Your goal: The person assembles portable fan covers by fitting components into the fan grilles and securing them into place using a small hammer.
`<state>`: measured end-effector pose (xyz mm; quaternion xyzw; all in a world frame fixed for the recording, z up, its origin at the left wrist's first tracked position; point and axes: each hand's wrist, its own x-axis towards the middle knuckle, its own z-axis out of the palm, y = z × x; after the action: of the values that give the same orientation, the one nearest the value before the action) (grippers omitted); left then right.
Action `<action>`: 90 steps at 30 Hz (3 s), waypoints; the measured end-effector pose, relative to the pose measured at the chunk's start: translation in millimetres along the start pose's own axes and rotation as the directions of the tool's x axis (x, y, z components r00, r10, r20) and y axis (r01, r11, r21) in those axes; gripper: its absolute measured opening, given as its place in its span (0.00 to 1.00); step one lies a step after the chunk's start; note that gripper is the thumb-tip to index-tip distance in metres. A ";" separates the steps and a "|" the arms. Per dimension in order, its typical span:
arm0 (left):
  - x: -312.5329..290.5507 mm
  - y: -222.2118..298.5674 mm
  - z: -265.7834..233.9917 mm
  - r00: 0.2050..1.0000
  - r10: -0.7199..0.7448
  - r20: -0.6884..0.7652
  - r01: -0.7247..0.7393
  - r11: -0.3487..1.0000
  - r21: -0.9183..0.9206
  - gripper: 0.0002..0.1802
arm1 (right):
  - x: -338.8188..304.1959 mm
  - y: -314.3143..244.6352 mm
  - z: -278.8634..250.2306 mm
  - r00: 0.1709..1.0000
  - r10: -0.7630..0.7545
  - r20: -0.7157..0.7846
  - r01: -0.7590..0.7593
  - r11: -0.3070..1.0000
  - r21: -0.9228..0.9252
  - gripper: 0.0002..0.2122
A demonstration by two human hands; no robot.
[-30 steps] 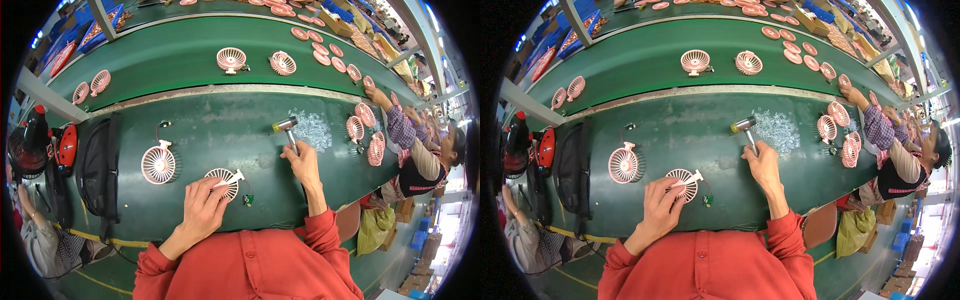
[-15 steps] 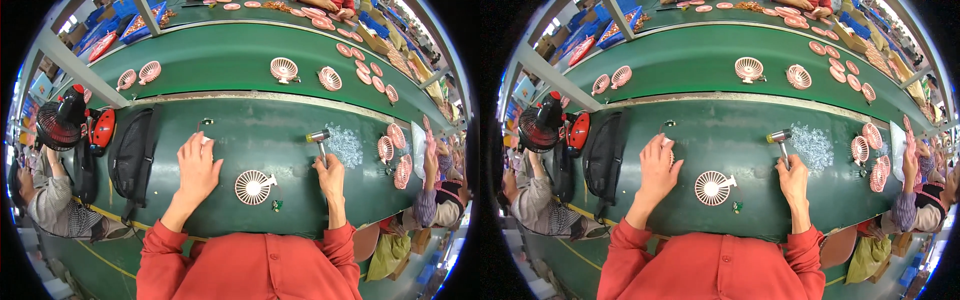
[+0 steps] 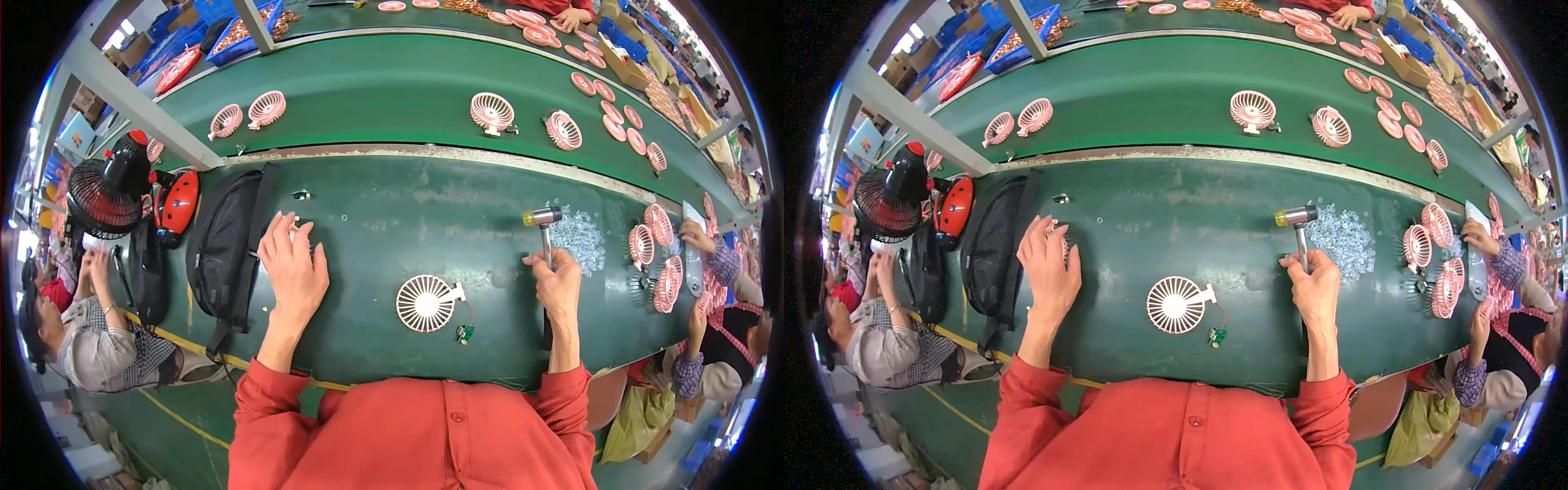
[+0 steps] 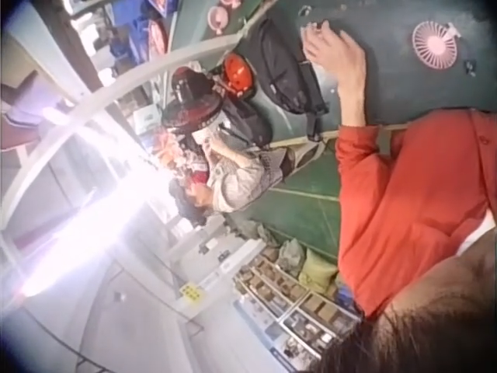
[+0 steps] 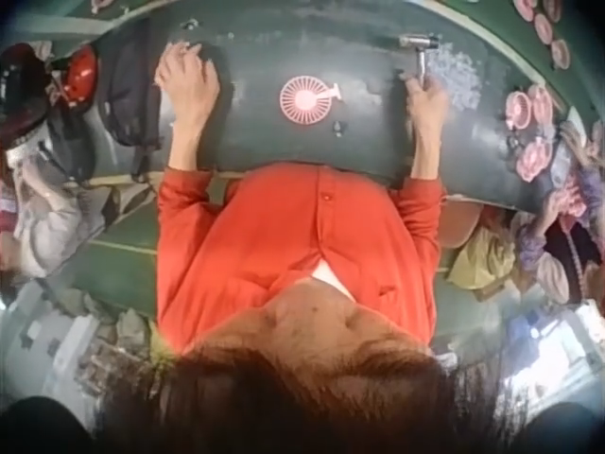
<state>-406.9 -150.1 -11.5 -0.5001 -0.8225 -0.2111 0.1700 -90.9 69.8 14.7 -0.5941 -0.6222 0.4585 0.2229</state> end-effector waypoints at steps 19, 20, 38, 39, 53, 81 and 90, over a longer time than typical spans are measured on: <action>-25.9 111.3 -0.8 0.918 0.259 0.301 -0.080 0.863 -0.499 0.44 | -22.0 -19.7 4.5 0.910 0.066 0.410 -0.301 0.786 0.541 0.08; -24.6 107.8 -0.3 0.921 0.253 0.297 -0.041 0.820 -0.570 0.44 | -26.7 -22.6 7.2 0.889 0.071 0.452 -0.346 0.752 0.561 0.08; -20.0 108.7 -13.5 0.937 0.263 0.231 0.061 0.526 -0.848 0.45 | -65.0 -30.4 53.3 0.718 0.021 0.696 -0.569 0.593 0.570 0.10; -20.0 108.2 -13.3 0.937 0.262 0.231 0.062 0.526 -0.848 0.45 | -66.1 -30.5 52.9 0.717 0.002 0.697 -0.567 0.583 0.582 0.10; -14.8 108.0 -26.3 0.929 0.205 0.307 0.083 0.695 -0.715 0.43 | -94.5 -36.2 62.5 0.830 -0.505 0.235 0.532 0.845 -0.064 0.12; 144.5 9.4 79.5 0.994 0.045 -0.095 -0.068 0.963 -0.261 0.25 | -81.2 -43.0 54.3 0.966 -0.208 -0.153 0.249 0.908 0.338 0.05; 152.9 -94.4 127.1 0.969 -0.203 0.139 0.212 0.976 -0.054 0.14 | -87.7 -41.3 80.1 0.980 -0.040 0.197 -0.043 0.917 0.396 0.07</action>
<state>-567.6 -8.3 -61.6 -0.4297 -0.8720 -0.2221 0.0747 -161.8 -32.2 34.2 -0.4875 -0.5349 0.6331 0.2746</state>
